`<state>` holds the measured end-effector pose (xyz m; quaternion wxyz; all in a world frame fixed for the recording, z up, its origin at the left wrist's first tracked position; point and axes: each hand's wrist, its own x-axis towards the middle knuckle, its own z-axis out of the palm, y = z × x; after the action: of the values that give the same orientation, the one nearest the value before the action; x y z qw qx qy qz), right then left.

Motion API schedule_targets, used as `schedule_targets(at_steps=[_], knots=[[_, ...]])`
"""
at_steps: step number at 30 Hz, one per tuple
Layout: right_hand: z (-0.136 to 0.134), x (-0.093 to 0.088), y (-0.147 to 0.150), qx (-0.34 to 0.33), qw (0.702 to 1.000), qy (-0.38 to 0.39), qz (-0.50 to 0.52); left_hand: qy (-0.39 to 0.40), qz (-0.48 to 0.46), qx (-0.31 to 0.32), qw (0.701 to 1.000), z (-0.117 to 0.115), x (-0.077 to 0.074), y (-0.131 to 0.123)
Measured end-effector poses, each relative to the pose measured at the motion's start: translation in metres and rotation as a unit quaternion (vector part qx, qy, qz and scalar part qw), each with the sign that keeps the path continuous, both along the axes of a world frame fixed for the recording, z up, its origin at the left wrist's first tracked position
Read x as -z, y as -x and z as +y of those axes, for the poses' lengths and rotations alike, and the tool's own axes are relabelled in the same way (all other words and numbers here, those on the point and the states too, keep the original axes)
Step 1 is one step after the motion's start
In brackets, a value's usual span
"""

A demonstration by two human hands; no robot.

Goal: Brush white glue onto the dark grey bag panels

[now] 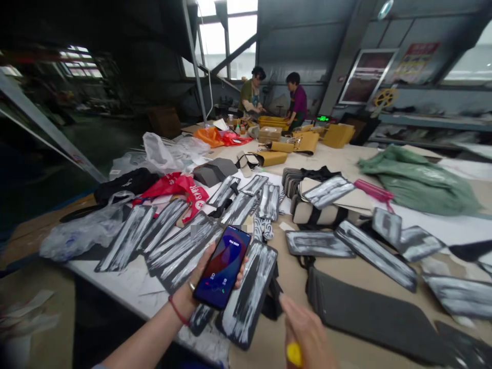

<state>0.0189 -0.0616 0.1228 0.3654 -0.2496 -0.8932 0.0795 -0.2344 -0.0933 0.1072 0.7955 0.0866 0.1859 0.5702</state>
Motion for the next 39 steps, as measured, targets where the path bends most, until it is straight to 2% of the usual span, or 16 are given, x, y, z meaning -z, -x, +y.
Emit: schedule_targets(at_steps=[4,9,13,17,25,28,32,39], knots=[[-0.02,-0.01,0.015,-0.041,0.996,-0.07,-0.043,0.024,0.0,0.003,1.0,0.004,-0.002,-0.033],[-0.036,-0.017,0.019,-0.038,0.995,-0.075,-0.049,0.039,0.008,-0.01,0.999,0.003,-0.008,-0.062],[-0.043,-0.013,0.02,-0.046,0.995,-0.06,-0.061,0.026,-0.004,-0.003,1.0,0.0,-0.011,-0.077],[-0.048,-0.001,0.014,-0.039,0.998,-0.037,-0.034,0.028,-0.027,0.011,0.999,-0.002,-0.012,-0.084],[-0.048,0.012,-0.042,-0.036,0.995,-0.034,-0.087,0.016,-0.018,-0.016,1.0,-0.005,-0.015,-0.089],[-0.052,0.018,-0.045,-0.013,0.999,0.002,-0.047,0.013,-0.014,-0.017,1.0,-0.004,-0.015,-0.094],[-0.055,0.021,-0.042,-0.019,0.999,0.016,-0.028,0.006,-0.015,-0.014,1.0,-0.004,-0.014,-0.103],[-0.053,0.018,-0.046,-0.023,0.999,0.028,0.004,0.019,-0.012,-0.011,1.0,-0.003,-0.011,-0.115]])
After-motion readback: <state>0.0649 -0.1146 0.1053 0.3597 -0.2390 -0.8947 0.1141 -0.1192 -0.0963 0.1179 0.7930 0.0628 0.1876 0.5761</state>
